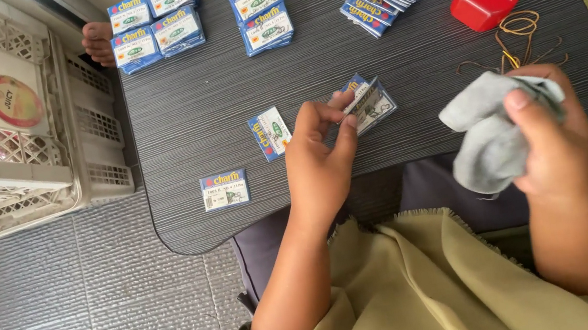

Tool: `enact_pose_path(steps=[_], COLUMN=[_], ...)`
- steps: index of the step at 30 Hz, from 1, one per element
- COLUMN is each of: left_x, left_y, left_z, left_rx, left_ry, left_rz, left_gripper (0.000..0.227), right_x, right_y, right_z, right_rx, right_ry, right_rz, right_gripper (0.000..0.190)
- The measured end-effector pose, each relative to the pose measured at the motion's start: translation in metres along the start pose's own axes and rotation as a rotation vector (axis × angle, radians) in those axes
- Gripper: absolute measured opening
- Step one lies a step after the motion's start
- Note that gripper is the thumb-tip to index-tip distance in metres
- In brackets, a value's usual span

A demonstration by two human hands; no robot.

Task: The person sorts and stacks packets of fish hooks on a desk, wiping them with a cloth and organizing them into stacks.

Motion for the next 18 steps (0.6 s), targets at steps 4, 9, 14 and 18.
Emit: enact_pose_path(steps=[4, 9, 14, 18], left_x=[0.018, 0.037, 0.042, 0.05], left_y=[0.037, 0.042, 0.032, 0.043], left_z=[-0.021, -0.036, -0.023, -0.004], left_rx=[0.187, 0.169, 0.263, 0.228], left_ry=[0.051, 0.072, 0.04, 0.004], left_rz=[-0.046, 0.049, 0.107, 0.04], left_gripper=[0.023, 0.027, 0.025, 0.022], right_x=[0.038, 0.032, 0.036, 0.073], right_y=[0.069, 0.084, 0.056, 0.084], right_z=[-0.063, -0.086, -0.094, -0.101], right_rx=[0.456, 0.615, 0.579, 0.652], right_ry=[-0.62, -0.979, -1.028, -1.224], right_rz=[-0.01, 0.298, 0.345, 0.386], right_gripper=[0.02, 0.017, 0.021, 0.018])
Point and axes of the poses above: each hand's wrist, its own x-axis away from the middle knuckle, its own y-axis out of the palm, z = x × y, the point moved 9 cm from there along -x, towards the middle knuckle, and after that the axes turned 14 degrees about x, right-handed, at the moved point
